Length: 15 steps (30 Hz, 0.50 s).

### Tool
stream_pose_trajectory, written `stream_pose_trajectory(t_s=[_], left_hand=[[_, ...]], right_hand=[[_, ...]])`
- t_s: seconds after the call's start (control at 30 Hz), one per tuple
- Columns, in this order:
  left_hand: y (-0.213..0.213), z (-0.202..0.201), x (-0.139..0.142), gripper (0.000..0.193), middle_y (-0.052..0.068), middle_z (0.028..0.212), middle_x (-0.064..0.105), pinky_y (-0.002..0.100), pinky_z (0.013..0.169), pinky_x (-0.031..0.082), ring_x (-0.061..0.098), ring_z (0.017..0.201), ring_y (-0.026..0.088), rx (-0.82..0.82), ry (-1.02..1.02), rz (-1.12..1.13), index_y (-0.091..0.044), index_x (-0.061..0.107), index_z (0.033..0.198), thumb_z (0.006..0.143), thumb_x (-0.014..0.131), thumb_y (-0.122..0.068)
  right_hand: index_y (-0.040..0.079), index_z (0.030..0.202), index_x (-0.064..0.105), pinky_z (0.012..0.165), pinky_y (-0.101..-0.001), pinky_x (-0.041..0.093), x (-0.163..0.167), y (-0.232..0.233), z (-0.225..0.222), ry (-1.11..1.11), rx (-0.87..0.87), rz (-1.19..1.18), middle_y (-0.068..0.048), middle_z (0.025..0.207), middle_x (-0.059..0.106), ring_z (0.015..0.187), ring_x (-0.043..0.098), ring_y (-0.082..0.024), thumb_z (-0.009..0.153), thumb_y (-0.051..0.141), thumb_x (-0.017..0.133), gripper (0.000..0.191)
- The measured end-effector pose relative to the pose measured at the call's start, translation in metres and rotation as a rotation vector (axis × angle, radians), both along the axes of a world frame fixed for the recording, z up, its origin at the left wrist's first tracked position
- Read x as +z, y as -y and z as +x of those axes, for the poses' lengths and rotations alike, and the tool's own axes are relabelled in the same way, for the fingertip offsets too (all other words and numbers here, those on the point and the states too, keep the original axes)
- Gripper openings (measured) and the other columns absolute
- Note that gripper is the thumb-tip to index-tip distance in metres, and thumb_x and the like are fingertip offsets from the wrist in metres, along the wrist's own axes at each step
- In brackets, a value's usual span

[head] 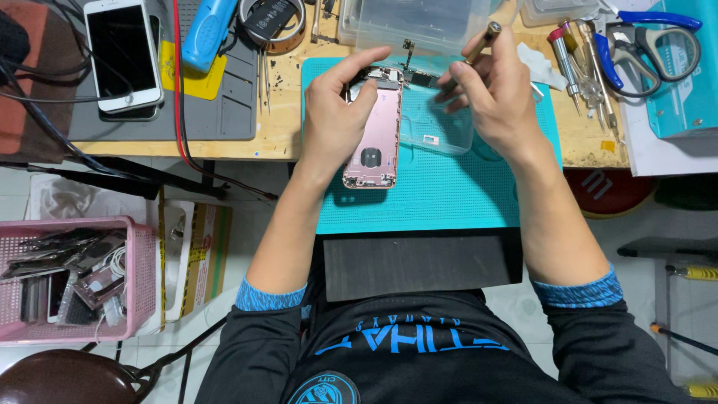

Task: The person holds a disassembled pink smartphone chassis and uses a handheld pry tool to work around its edges, prying components and pressing parts into the frame. They rotate the chassis repeatedly to reach different sides while small parts and another phone sit on the workbench.

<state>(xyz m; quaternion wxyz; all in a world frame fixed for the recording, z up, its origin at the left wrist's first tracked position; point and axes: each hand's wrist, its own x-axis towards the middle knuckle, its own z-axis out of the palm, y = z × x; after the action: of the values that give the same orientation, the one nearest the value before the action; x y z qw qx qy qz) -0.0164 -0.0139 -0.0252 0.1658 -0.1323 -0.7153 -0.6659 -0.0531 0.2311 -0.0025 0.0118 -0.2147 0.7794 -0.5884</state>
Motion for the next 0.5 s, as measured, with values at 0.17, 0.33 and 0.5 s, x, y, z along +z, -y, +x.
stream_pose_trajectory(t_s=[0.17,0.33,0.5], left_hand=[[0.0002,-0.0001,-0.0005,0.037,0.009,0.124,0.077,0.027,0.099,0.056,0.073,0.112,0.014,0.002,-0.002,-0.008,-0.005,0.069,0.132,0.097,0.061,0.002],[0.0011,0.0002,-0.0014,0.037,0.009,0.124,0.077,0.027,0.099,0.057,0.073,0.111,0.014,0.011,-0.008,-0.011,-0.005,0.069,0.132,0.097,0.061,0.003],[0.0008,0.0004,-0.0009,0.037,0.009,0.123,0.077,0.027,0.098,0.057,0.073,0.11,0.013,0.004,-0.007,-0.004,-0.005,0.069,0.132,0.097,0.061,0.003]], right_hand=[[0.007,0.13,0.035,0.057,-0.0289,0.059,0.0048,0.0082,0.0021,0.088,-0.022,0.069,-0.013,0.096,0.071,0.08,0.077,-0.022,0.116,0.011,0.052,0.022],[0.007,0.131,0.034,0.057,-0.0293,0.06,0.0049,0.0108,0.0004,0.054,-0.036,0.066,-0.013,0.095,0.072,0.08,0.078,-0.023,0.117,0.01,0.049,0.02],[0.007,0.128,0.034,0.056,-0.0296,0.06,0.0034,0.003,-0.002,0.016,-0.059,0.052,-0.015,0.095,0.072,0.08,0.079,-0.024,0.118,0.009,0.049,0.019]])
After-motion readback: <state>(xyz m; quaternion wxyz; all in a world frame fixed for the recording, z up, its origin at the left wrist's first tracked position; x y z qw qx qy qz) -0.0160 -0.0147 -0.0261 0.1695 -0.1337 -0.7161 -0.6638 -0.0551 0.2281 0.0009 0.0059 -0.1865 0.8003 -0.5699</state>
